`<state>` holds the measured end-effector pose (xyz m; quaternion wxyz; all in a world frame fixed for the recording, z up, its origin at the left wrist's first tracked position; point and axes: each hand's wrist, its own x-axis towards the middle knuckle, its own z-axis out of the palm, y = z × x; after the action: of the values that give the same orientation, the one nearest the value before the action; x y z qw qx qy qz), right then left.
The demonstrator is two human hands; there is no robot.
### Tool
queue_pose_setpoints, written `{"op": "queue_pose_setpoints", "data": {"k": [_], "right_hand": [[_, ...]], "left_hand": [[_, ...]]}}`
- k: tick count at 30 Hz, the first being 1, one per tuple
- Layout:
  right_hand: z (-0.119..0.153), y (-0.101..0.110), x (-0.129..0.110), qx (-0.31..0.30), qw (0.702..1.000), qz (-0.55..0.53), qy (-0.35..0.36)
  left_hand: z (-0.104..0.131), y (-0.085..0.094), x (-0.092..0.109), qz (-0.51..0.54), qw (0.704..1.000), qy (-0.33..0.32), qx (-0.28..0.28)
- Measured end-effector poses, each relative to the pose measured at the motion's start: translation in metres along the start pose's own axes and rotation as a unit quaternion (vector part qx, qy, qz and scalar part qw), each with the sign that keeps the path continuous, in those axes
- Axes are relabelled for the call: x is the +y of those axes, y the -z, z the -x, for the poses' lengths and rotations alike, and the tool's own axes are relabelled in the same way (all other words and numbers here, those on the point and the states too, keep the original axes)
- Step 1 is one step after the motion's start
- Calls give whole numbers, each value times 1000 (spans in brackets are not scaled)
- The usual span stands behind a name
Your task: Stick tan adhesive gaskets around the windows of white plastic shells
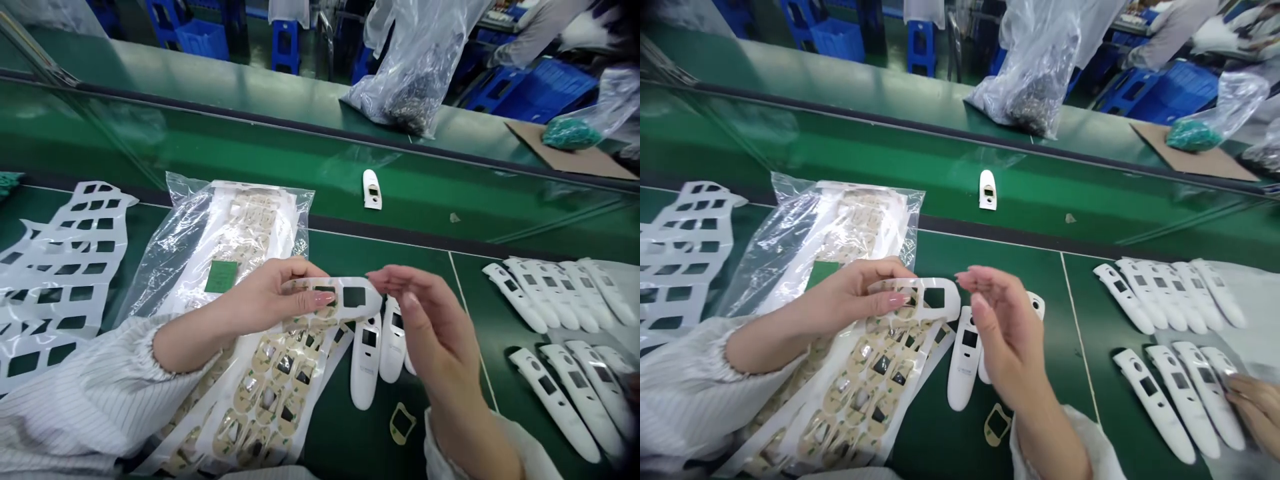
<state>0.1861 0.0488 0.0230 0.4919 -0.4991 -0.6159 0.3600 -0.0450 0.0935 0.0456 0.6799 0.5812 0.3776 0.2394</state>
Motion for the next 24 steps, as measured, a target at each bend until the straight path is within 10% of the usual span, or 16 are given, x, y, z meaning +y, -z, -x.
{"op": "queue_pose_setpoints", "data": {"k": [8, 24], "right_hand": [[8, -22, -14, 73, 932, 230, 271], [14, -33, -23, 31, 958, 136, 250]], "left_hand": [[4, -13, -3, 4, 998, -48, 48], [22, -24, -3, -136, 944, -290, 82]]}}
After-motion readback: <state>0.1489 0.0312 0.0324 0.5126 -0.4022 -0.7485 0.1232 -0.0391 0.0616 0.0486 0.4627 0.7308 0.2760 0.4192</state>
